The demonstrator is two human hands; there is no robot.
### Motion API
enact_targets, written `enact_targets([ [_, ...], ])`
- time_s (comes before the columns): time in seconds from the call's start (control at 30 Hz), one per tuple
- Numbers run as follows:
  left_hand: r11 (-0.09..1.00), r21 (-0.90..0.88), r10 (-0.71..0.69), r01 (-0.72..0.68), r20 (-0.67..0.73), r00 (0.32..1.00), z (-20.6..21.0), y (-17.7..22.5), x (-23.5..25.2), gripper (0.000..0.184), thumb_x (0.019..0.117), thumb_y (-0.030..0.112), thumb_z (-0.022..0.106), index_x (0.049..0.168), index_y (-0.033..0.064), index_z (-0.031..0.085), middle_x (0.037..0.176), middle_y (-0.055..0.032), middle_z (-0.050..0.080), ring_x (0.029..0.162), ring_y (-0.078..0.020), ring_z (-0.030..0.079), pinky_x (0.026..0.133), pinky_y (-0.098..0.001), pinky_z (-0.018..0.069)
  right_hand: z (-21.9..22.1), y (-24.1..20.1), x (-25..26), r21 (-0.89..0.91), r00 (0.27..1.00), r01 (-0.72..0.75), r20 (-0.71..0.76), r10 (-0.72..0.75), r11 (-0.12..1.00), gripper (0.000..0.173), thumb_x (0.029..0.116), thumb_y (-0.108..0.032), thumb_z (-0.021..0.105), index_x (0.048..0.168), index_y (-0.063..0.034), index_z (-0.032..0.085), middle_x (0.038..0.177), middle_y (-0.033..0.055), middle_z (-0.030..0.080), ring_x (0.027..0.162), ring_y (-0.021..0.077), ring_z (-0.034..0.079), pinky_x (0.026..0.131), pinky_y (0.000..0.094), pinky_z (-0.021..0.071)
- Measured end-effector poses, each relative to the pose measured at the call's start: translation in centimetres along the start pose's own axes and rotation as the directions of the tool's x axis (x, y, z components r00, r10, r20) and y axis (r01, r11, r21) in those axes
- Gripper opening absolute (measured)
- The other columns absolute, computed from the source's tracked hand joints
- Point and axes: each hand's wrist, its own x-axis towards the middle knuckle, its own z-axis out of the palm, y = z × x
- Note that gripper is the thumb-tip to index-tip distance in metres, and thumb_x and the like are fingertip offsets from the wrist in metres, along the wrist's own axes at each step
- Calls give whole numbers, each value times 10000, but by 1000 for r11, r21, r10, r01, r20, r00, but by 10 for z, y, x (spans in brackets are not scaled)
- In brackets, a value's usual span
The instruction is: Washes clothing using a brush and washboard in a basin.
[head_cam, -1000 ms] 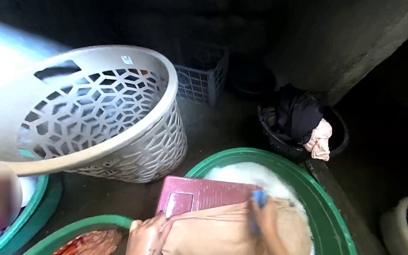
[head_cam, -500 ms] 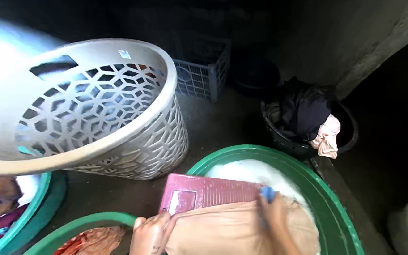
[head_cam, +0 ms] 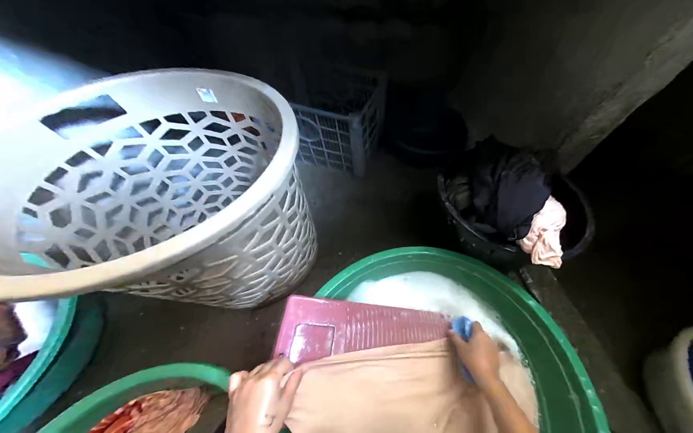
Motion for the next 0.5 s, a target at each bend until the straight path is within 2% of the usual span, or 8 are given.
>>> enact_targets([
  [0.07,963,-257,-85,83,4,996,-6,20,-1,293,968,216,643,889,-61,692,874,-217,684,847,-371,673,849,-597,489,10,-50,-34,266,983,182,-25,-182,947,532,945,-389,715,1268,28,646,1115,232,712,1064,368,692,969,568,528],
  [0.13,798,-564,-211,213,71,975,-6,34,3,267,1026,189,535,967,-46,644,840,-113,630,776,-186,621,744,-397,534,36,-104,-84,464,896,436,-149,-418,771,461,867,-402,781,1075,7,738,954,141,749,909,250,727,861,481,591],
  [0.23,199,-885,-359,421,334,872,-1,30,15,282,1064,154,358,1046,55,621,856,3,695,777,-78,679,715,-285,595,88,-158,-138,388,557,822,-399,-728,416,378,728,-421,836,757,-60,725,717,52,715,686,173,712,616,406,599],
  [0.27,75,-890,-398,449,386,832,-3,27,17,335,1090,189,319,1031,65,624,829,-2,708,750,-92,690,685,-293,601,99,-157,-133,294,493,867,-397,-774,402,394,713,-449,835,727,-74,716,684,50,703,652,190,707,578,424,585],
  [0.3,31,-886,-433,463,406,805,-9,21,19,356,1113,222,319,1055,50,625,826,-20,706,747,-117,697,687,-320,608,104,-144,-117,214,508,862,-360,-783,461,401,720,-457,841,757,-70,743,699,63,720,660,213,722,587,462,595],
  [0.37,87,-887,-480,453,361,799,-27,10,19,324,1117,224,332,1064,73,615,800,15,701,722,-94,698,668,-301,614,91,-101,-68,79,611,778,-328,-721,623,407,739,-453,833,840,-62,779,773,89,756,724,254,751,654,519,618],
  [0.43,171,-877,-512,448,309,801,-37,-2,11,290,1110,207,361,1017,85,606,773,28,693,693,-82,690,653,-289,612,65,-43,-27,-25,793,573,-238,-561,819,473,792,-487,784,940,-38,789,854,142,768,816,329,756,740,587,598],
  [0.5,267,-845,-518,463,280,808,-34,-4,16,285,1105,210,392,988,68,611,766,19,677,680,-82,676,647,-293,603,33,-16,10,-155,925,343,-116,-361,927,586,860,-579,688,1060,-33,761,953,184,761,931,384,741,816,619,562],
])
